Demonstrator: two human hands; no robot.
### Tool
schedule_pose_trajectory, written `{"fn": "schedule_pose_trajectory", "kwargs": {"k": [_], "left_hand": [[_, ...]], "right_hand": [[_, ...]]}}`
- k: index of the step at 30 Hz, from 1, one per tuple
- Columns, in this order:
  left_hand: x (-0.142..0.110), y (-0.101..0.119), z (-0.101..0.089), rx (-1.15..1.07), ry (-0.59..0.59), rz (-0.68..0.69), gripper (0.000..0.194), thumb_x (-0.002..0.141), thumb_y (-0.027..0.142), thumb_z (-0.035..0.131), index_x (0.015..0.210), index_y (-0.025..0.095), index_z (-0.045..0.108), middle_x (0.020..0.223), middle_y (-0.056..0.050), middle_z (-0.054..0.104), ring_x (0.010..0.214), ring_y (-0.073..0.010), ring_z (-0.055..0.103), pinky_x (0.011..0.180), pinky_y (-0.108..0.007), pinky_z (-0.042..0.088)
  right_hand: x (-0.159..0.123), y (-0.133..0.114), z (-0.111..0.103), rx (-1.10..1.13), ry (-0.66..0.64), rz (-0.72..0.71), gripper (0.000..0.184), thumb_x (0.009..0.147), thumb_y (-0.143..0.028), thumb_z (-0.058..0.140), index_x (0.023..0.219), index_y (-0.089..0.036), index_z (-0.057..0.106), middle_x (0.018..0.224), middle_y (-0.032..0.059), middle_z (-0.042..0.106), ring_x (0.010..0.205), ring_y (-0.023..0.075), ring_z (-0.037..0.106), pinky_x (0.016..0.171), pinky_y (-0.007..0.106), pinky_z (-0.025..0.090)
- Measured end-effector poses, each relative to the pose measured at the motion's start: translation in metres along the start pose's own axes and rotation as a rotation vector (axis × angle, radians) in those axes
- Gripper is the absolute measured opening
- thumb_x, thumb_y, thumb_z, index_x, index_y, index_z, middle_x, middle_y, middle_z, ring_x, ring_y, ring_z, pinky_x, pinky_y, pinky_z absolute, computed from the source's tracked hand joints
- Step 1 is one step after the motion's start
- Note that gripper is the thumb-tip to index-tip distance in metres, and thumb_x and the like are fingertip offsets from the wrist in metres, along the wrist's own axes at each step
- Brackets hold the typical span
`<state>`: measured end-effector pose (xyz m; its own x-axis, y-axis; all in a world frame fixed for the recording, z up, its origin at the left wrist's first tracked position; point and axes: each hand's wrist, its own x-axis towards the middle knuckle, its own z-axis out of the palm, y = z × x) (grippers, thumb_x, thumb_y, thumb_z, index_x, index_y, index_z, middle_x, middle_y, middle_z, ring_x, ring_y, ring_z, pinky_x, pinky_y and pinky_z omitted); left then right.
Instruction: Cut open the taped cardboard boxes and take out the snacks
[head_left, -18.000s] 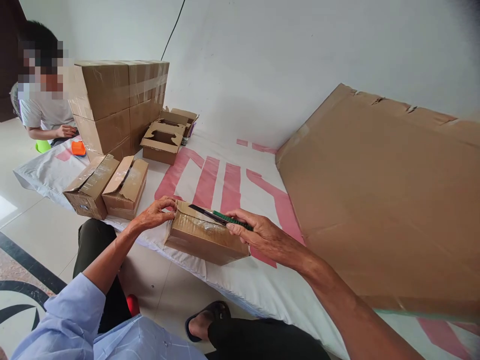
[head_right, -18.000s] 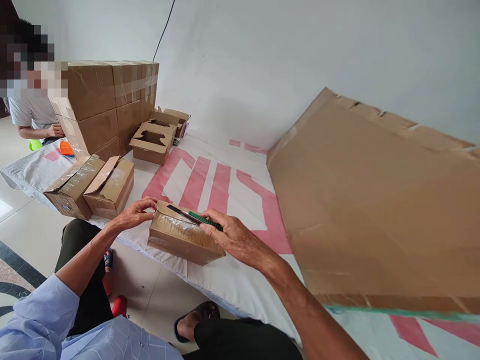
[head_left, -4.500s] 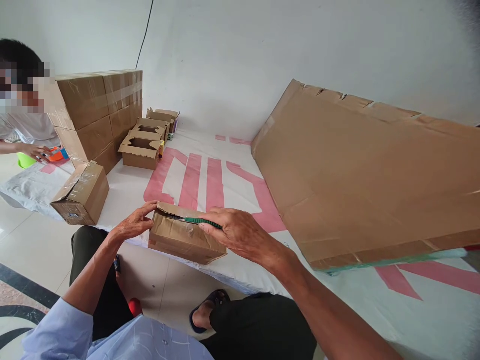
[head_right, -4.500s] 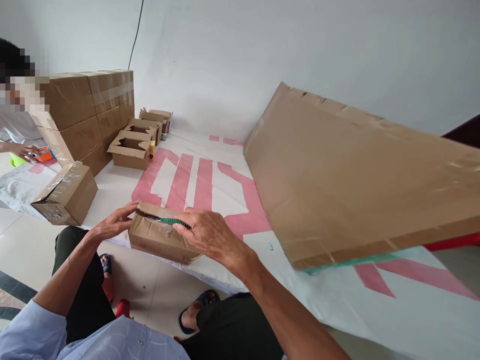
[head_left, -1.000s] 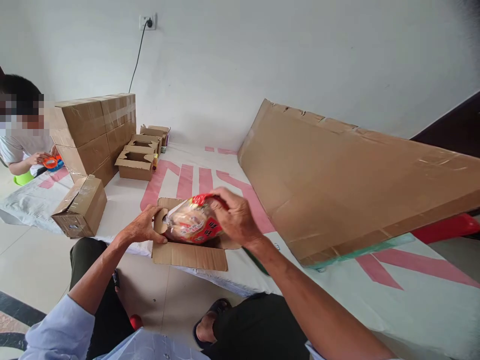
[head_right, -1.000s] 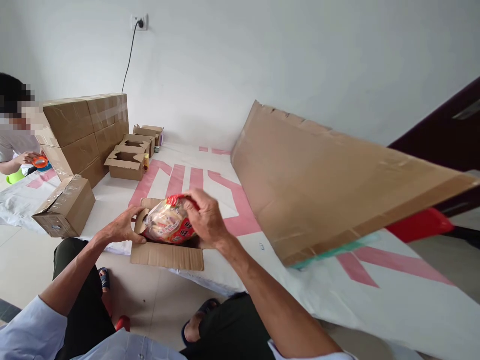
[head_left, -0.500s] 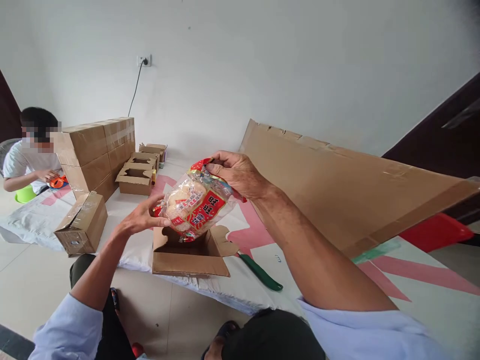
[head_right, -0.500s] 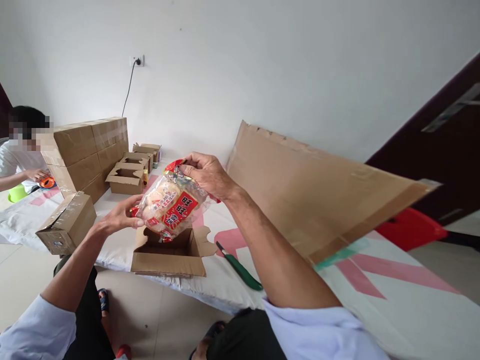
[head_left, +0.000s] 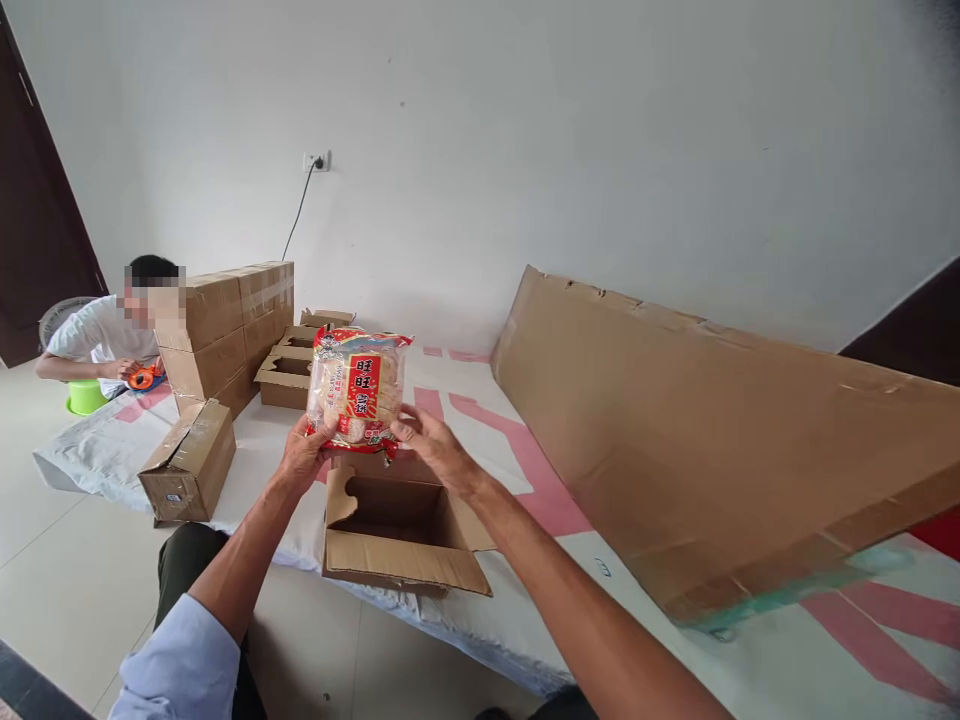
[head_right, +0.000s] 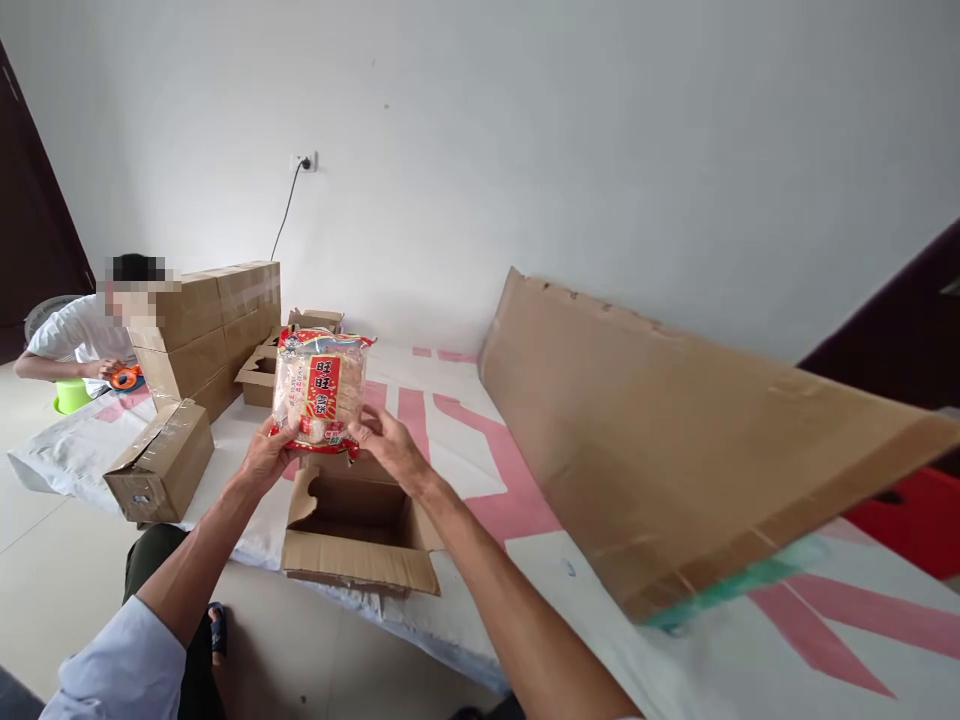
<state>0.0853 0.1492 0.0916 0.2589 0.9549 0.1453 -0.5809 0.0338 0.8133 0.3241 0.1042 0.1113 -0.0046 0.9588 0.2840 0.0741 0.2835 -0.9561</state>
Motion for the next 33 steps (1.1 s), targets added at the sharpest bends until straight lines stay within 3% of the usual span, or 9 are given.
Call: {"fn": "schedule_pose_trajectory", "kwargs": {"k": [4,10,17,26,33], "left_hand": [[0.009,-0.010,-0.011,0.012,0.033,-0.047,0.068,0.061,0.039,0.108,0.114,0.014,0.074,0.107,-0.010,0.083,0.086,-0.0229,0.081,0.071,-0.032,0.071],[0.021,-0.020,-0.021,0.040,0.094,-0.121,0.060,0.064,0.033,0.107,0.111,0.014,0.074,0.101,-0.008,0.082,0.080,-0.0191,0.079,0.062,-0.026,0.069],[0.030,-0.028,-0.024,0.035,0.130,-0.148,0.058,0.067,0.027,0.105,0.114,0.013,0.074,0.100,-0.009,0.081,0.079,-0.0197,0.079,0.063,-0.027,0.069],[0.032,-0.033,-0.029,0.045,0.144,-0.178,0.057,0.068,0.027,0.104,0.114,0.013,0.074,0.101,-0.009,0.082,0.081,-0.0210,0.080,0.065,-0.027,0.069],[0.034,-0.033,-0.022,0.055,0.057,-0.142,0.065,0.063,0.035,0.106,0.116,0.015,0.074,0.106,-0.009,0.082,0.085,-0.0220,0.080,0.071,-0.030,0.069]], "right_hand": [[0.005,0.021,0.019,0.091,-0.015,0.061,0.069,0.075,-0.065,0.091,0.128,-0.025,0.073,0.122,0.0095,0.083,0.118,0.0329,0.076,0.092,0.042,0.067],[0.021,0.043,0.015,0.111,0.021,0.132,0.067,0.073,-0.060,0.091,0.128,-0.025,0.074,0.121,0.0088,0.082,0.102,0.0282,0.078,0.068,0.033,0.064],[0.029,0.063,0.015,0.120,0.053,0.134,0.066,0.072,-0.060,0.091,0.123,-0.022,0.076,0.119,0.0101,0.082,0.099,0.0272,0.077,0.069,0.032,0.063],[0.027,0.069,0.016,0.151,0.061,0.139,0.068,0.071,-0.061,0.092,0.125,-0.023,0.075,0.124,0.0102,0.081,0.102,0.0279,0.078,0.078,0.036,0.065],[0.012,0.058,0.017,0.241,0.011,0.173,0.075,0.069,-0.069,0.093,0.126,-0.024,0.074,0.125,0.0100,0.081,0.101,0.0270,0.077,0.069,0.032,0.061]]}}
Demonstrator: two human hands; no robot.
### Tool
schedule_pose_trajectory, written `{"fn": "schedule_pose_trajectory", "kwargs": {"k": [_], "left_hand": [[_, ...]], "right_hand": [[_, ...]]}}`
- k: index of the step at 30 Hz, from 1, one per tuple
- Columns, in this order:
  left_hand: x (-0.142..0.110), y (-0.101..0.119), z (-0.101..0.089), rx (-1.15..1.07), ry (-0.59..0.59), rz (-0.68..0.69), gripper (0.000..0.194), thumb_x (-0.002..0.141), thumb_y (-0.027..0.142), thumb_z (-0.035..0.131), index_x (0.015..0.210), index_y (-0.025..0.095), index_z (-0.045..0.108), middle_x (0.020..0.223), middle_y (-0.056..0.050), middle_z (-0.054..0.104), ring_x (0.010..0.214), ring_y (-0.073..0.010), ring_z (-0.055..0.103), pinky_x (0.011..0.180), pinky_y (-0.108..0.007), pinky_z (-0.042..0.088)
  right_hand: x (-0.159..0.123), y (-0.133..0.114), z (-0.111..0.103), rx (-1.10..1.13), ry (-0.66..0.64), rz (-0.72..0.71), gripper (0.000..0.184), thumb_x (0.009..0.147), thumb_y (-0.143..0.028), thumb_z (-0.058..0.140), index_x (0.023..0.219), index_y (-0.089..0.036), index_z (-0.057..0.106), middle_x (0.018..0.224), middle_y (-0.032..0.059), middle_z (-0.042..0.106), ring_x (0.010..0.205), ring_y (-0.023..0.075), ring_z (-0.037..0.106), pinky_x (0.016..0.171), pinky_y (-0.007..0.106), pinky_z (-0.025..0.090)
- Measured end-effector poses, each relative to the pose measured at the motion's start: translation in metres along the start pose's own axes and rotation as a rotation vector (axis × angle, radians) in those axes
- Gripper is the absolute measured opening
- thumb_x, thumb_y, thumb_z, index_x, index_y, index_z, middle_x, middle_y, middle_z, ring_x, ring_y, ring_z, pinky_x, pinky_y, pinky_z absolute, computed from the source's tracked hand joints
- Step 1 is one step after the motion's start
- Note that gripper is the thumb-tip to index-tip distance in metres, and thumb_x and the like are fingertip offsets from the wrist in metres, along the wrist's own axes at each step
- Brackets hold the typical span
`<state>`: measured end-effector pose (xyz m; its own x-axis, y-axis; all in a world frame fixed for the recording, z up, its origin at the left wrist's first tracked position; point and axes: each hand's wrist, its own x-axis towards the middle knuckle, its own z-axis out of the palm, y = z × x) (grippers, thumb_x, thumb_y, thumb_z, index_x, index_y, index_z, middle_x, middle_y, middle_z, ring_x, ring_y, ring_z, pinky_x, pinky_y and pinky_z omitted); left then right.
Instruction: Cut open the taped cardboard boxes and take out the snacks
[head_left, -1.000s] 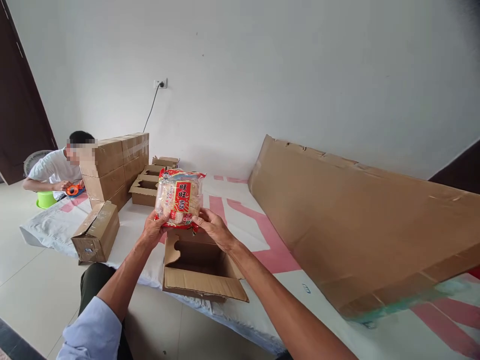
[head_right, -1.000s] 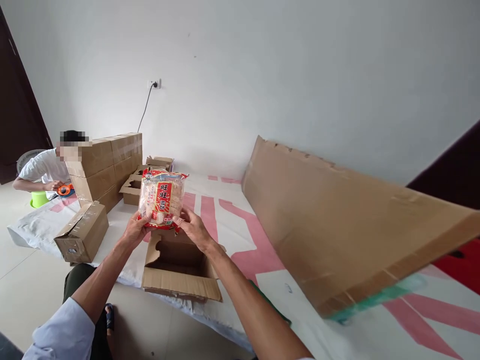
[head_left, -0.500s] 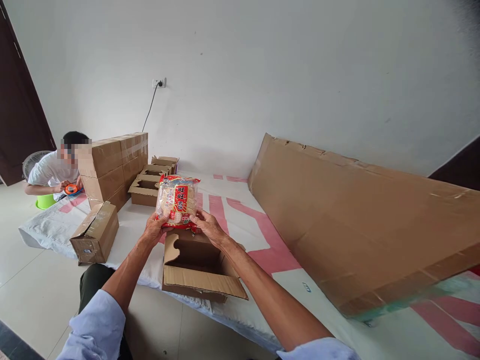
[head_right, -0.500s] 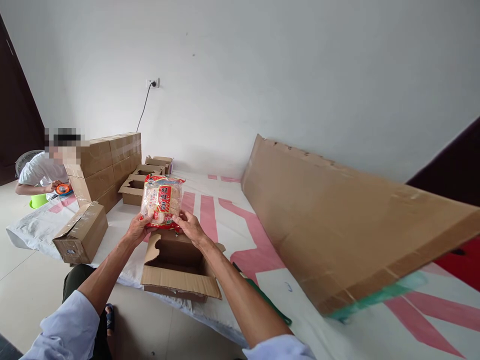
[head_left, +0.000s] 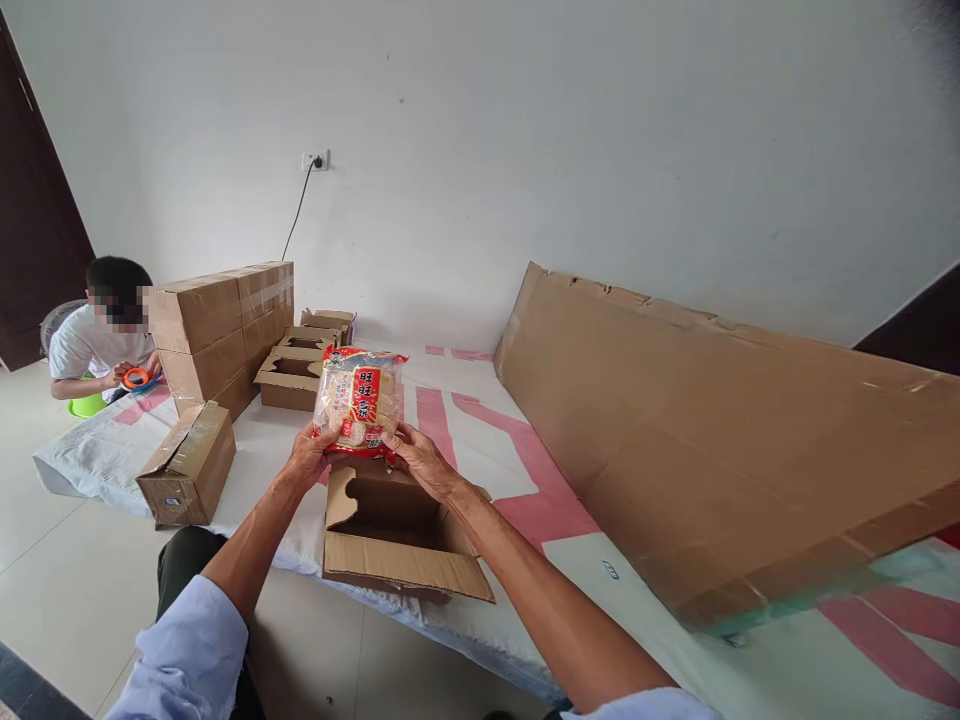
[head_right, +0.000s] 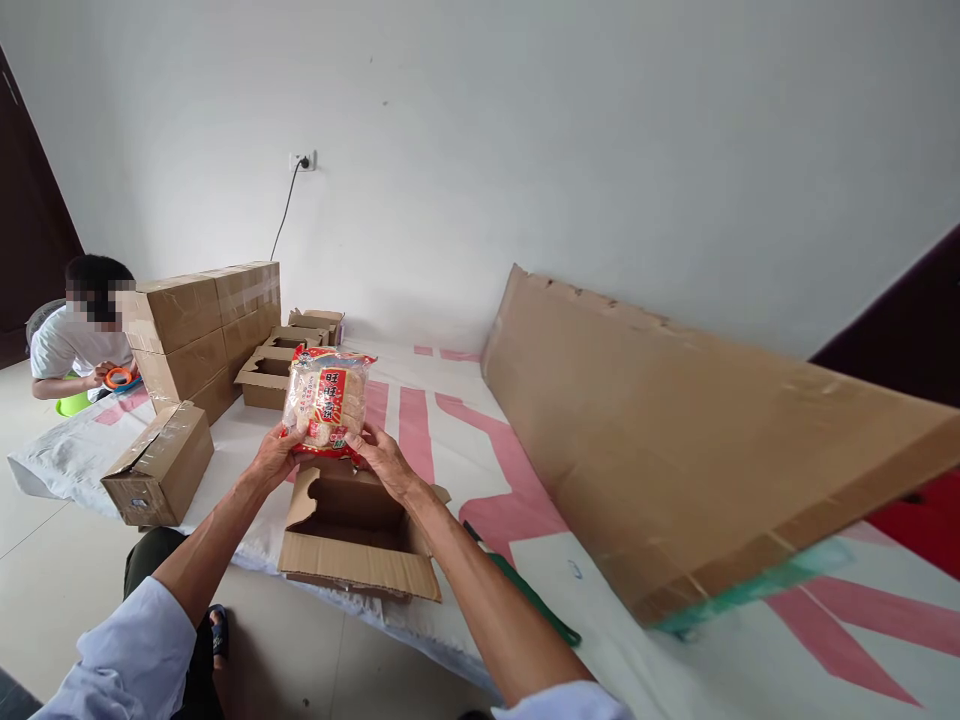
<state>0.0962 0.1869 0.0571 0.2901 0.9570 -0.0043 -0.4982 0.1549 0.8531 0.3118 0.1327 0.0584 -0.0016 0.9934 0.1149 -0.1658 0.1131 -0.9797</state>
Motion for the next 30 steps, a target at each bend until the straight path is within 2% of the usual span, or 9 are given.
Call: {"fn": "schedule_pose_trajectory", "kwargs": {"k": [5,9,11,15,18,20,23,26,30], "left_hand": [[-0.014,0.017,0.019,0.189,-0.127,0.088,0.068,0.067,0.047,0.103,0.121,0.017,0.073,0.124,-0.014,0.079,0.102,-0.0280,0.078,0.076,-0.032,0.067],[-0.049,0.033,0.019,0.592,-0.121,0.287,0.057,0.072,0.045,0.100,0.119,0.023,0.078,0.133,-0.014,0.076,0.121,-0.0348,0.070,0.097,-0.040,0.061],[-0.071,0.034,0.016,0.841,-0.252,0.328,0.056,0.072,0.046,0.099,0.120,0.025,0.079,0.130,-0.013,0.077,0.121,-0.0362,0.069,0.105,-0.045,0.057],[-0.106,0.018,0.018,1.386,-0.660,0.401,0.074,0.064,0.052,0.103,0.127,0.023,0.078,0.130,-0.015,0.076,0.133,-0.0432,0.061,0.117,-0.056,0.045],[-0.115,0.002,0.019,1.718,-0.771,0.443,0.036,0.080,0.042,0.095,0.104,0.019,0.080,0.111,-0.014,0.080,0.135,-0.0433,0.059,0.117,-0.059,0.040],[-0.116,-0.001,0.015,1.815,-0.813,0.477,0.016,0.089,0.031,0.087,0.086,0.019,0.077,0.098,-0.012,0.080,0.134,-0.0400,0.060,0.116,-0.055,0.039],[-0.116,0.008,-0.001,1.825,-0.877,0.563,0.015,0.092,0.023,0.082,0.081,0.021,0.072,0.094,-0.008,0.080,0.137,-0.0358,0.061,0.119,-0.050,0.034],[-0.113,0.030,-0.023,1.846,-0.869,0.629,0.013,0.092,0.019,0.080,0.082,0.022,0.072,0.096,-0.006,0.081,0.142,-0.0339,0.059,0.125,-0.049,0.029],[-0.098,0.065,-0.048,1.924,-0.824,0.646,0.011,0.089,0.016,0.080,0.084,0.022,0.074,0.098,-0.006,0.081,0.146,-0.0340,0.058,0.129,-0.050,0.026]], "right_hand": [[-0.013,-0.017,-0.008,0.042,0.091,-0.096,0.067,0.069,-0.068,0.093,0.118,-0.025,0.076,0.113,0.0073,0.083,0.095,0.0270,0.076,0.072,0.036,0.061],[-0.028,-0.040,-0.051,-0.104,0.273,-0.242,0.052,0.078,-0.065,0.086,0.110,-0.025,0.075,0.098,0.0028,0.080,0.079,0.0207,0.070,0.066,0.033,0.057],[-0.035,-0.051,-0.080,-0.220,0.368,-0.285,0.047,0.079,-0.063,0.086,0.103,-0.025,0.074,0.092,0.0018,0.077,0.074,0.0187,0.065,0.064,0.032,0.055],[-0.037,-0.061,-0.126,-0.387,0.476,-0.296,0.048,0.073,-0.059,0.088,0.102,-0.023,0.075,0.096,0.0029,0.078,0.081,0.0197,0.067,0.073,0.032,0.056],[-0.026,-0.054,-0.141,-0.507,0.474,-0.242,0.050,0.069,-0.059,0.085,0.101,-0.022,0.074,0.089,0.0022,0.076,0.077,0.0195,0.064,0.071,0.033,0.053],[-0.015,-0.046,-0.141,-0.630,0.424,-0.206,0.045,0.069,-0.057,0.080,0.095,-0.021,0.073,0.083,0.0017,0.074,0.074,0.0192,0.060,0.068,0.032,0.049],[0.005,-0.034,-0.128,-0.863,0.316,-0.144,0.034,0.071,-0.052,0.072,0.087,-0.022,0.069,0.077,0.0017,0.071,0.071,0.0192,0.058,0.065,0.031,0.044],[0.031,-0.024,-0.099,-1.053,0.175,-0.139,0.023,0.077,-0.046,0.068,0.084,-0.024,0.066,0.076,0.0014,0.070,0.068,0.0183,0.056,0.063,0.030,0.038],[0.078,-0.012,-0.051,-1.108,0.004,-0.209,0.012,0.083,-0.035,0.068,0.079,-0.024,0.064,0.079,0.0005,0.072,0.071,0.0169,0.055,0.064,0.029,0.035]]}}
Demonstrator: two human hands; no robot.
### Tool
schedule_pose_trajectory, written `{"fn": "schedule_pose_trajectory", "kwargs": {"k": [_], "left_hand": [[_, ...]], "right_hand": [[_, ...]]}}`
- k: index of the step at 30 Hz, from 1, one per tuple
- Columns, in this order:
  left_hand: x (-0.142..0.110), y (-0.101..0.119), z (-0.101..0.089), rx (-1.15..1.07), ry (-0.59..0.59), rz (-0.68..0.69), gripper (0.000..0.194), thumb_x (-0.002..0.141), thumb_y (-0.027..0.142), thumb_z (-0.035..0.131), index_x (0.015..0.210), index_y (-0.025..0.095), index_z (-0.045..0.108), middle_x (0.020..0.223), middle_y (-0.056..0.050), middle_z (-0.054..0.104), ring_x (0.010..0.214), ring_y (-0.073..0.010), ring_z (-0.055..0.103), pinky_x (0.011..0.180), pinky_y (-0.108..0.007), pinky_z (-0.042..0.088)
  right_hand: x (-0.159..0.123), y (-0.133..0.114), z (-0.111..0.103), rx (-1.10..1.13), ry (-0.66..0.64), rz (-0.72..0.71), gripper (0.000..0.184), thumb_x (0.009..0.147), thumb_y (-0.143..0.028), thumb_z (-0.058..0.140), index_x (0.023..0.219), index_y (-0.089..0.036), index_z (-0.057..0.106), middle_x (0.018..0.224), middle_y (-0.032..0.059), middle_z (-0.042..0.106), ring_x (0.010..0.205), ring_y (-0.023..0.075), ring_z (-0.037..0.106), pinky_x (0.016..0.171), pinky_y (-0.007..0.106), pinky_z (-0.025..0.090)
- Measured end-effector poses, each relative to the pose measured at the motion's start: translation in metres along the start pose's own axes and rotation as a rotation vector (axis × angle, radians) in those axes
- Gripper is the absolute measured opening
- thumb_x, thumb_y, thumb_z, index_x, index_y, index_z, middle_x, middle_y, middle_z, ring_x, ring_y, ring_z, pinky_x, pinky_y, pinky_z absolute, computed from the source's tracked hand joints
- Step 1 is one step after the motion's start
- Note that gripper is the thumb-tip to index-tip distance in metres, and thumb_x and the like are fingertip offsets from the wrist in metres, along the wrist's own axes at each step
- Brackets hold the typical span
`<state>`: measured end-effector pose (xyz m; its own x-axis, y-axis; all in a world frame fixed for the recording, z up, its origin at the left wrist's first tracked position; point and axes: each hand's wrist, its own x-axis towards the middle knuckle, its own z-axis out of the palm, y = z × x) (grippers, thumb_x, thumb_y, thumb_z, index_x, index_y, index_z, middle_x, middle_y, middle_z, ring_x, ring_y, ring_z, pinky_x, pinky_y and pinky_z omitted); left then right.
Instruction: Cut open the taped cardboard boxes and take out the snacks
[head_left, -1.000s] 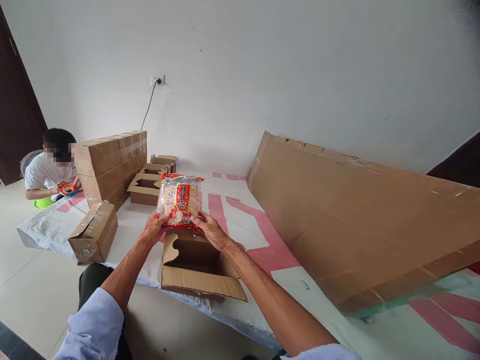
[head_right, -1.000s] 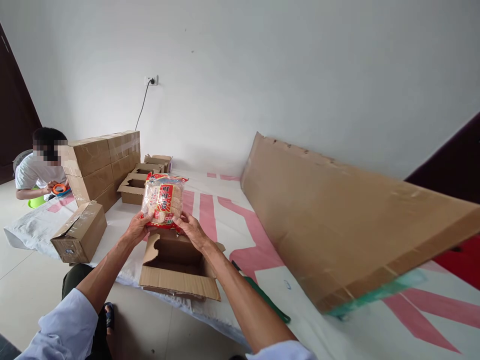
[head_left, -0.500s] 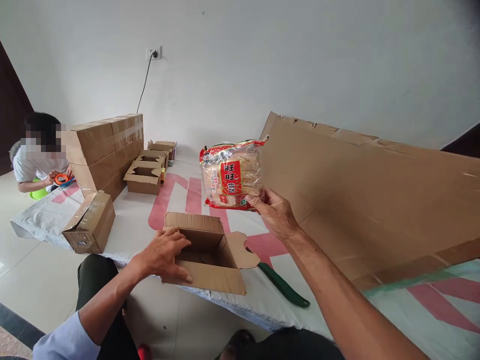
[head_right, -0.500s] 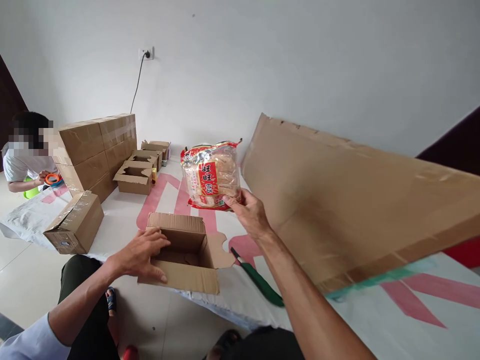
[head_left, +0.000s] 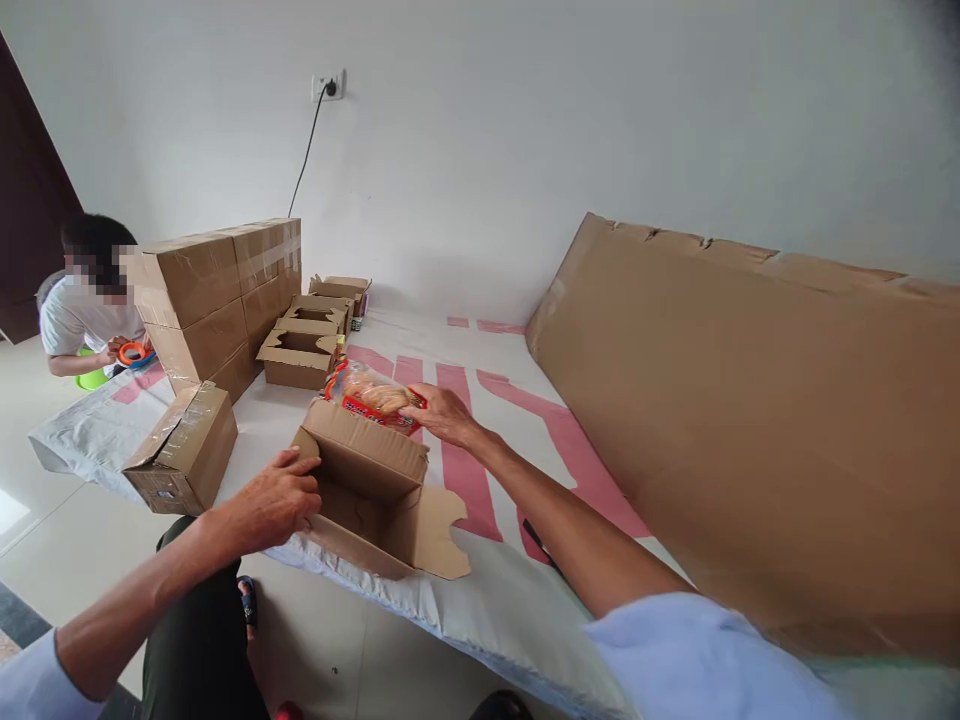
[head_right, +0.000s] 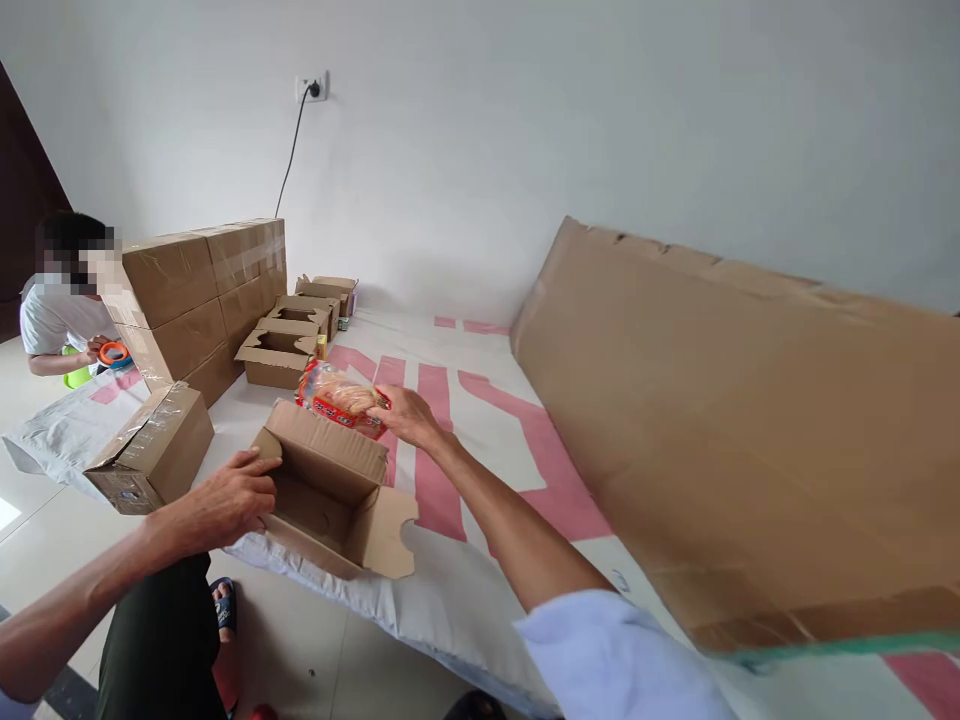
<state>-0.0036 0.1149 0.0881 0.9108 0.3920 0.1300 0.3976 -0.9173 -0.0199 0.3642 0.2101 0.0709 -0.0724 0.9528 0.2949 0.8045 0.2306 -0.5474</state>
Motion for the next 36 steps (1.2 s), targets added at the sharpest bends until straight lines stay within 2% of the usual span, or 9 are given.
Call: {"fn": "schedule_pose_trajectory", "kwargs": {"k": [5,8,12,15,18,22,26,30,36], "left_hand": [[-0.003,-0.068,-0.020,0.014,-0.025,-0.084,0.014,0.082,0.015,0.084,0.083,0.025,0.076,0.100,-0.004,0.082,0.147,-0.0313,0.057,0.129,-0.047,0.028],[0.006,-0.118,-0.026,0.036,-0.052,-0.187,0.016,0.080,0.012,0.082,0.077,0.026,0.075,0.099,-0.004,0.082,0.144,-0.0302,0.058,0.126,-0.044,0.032],[0.029,-0.173,-0.027,0.115,-0.112,-0.340,0.013,0.079,0.012,0.080,0.075,0.023,0.074,0.098,-0.007,0.080,0.129,-0.0326,0.066,0.115,-0.045,0.041],[0.043,-0.185,-0.024,0.167,-0.143,-0.464,0.013,0.080,0.008,0.077,0.079,0.021,0.077,0.107,-0.013,0.077,0.124,-0.0344,0.067,0.109,-0.047,0.046],[0.041,-0.167,-0.024,0.205,-0.064,-0.598,0.029,0.079,0.004,0.076,0.101,0.022,0.080,0.134,-0.017,0.070,0.137,-0.0382,0.059,0.111,-0.052,0.048],[0.018,-0.109,-0.007,0.189,0.205,-0.756,0.056,0.088,0.015,0.075,0.142,0.025,0.064,0.157,-0.019,0.054,0.143,-0.0406,0.055,0.112,-0.055,0.052],[0.002,-0.061,0.047,-0.282,0.423,-1.008,0.051,0.087,0.044,0.083,0.128,0.022,0.062,0.118,-0.012,0.071,0.112,-0.0355,0.072,0.096,-0.047,0.060],[0.026,-0.063,0.097,-1.041,0.714,-1.234,0.061,0.070,0.040,0.101,0.113,0.021,0.062,0.079,-0.003,0.068,0.084,-0.0302,0.076,0.076,-0.037,0.061],[0.085,-0.091,0.110,-1.429,0.902,-1.270,0.077,0.068,0.039,0.105,0.123,0.017,0.057,0.091,-0.006,0.073,0.071,-0.0221,0.074,0.063,-0.031,0.061]], "right_hand": [[0.071,-0.027,0.046,-0.012,-0.105,-0.104,0.010,0.093,-0.030,0.074,0.088,-0.021,0.072,0.091,0.0023,0.076,0.084,0.0192,0.064,0.076,0.030,0.048],[0.108,-0.037,0.069,-0.003,-0.151,-0.132,0.026,0.102,-0.042,0.074,0.110,-0.017,0.075,0.112,0.0048,0.076,0.102,0.0237,0.072,0.091,0.040,0.060],[0.142,-0.045,0.097,0.043,-0.137,-0.107,0.039,0.104,-0.045,0.074,0.132,-0.018,0.071,0.136,0.0091,0.071,0.120,0.0293,0.071,0.103,0.051,0.062],[0.150,-0.045,0.107,0.103,-0.075,-0.051,0.041,0.104,-0.038,0.074,0.139,-0.018,0.068,0.141,0.0112,0.070,0.127,0.0296,0.068,0.109,0.053,0.057],[0.139,-0.039,0.100,0.170,-0.011,0.003,0.046,0.101,-0.029,0.072,0.145,-0.019,0.066,0.141,0.0134,0.072,0.126,0.0287,0.068,0.111,0.045,0.054],[0.083,-0.017,0.067,0.231,0.082,0.041,0.049,0.097,-0.035,0.070,0.144,-0.022,0.069,0.144,0.0139,0.070,0.123,0.0304,0.069,0.107,0.044,0.055],[-0.025,0.025,0.027,0.197,0.210,0.003,0.044,0.098,-0.048,0.064,0.135,-0.027,0.072,0.135,0.0124,0.072,0.126,0.0338,0.067,0.107,0.049,0.055],[-0.152,0.085,-0.001,-0.133,0.299,0.133,0.045,0.097,-0.053,0.054,0.126,-0.025,0.074,0.127,0.0171,0.073,0.122,0.0378,0.067,0.102,0.053,0.056],[-0.286,0.155,0.005,-0.425,0.312,0.397,0.050,0.091,-0.064,0.045,0.107,-0.027,0.075,0.108,0.0219,0.074,0.108,0.0483,0.069,0.088,0.062,0.058]]}}
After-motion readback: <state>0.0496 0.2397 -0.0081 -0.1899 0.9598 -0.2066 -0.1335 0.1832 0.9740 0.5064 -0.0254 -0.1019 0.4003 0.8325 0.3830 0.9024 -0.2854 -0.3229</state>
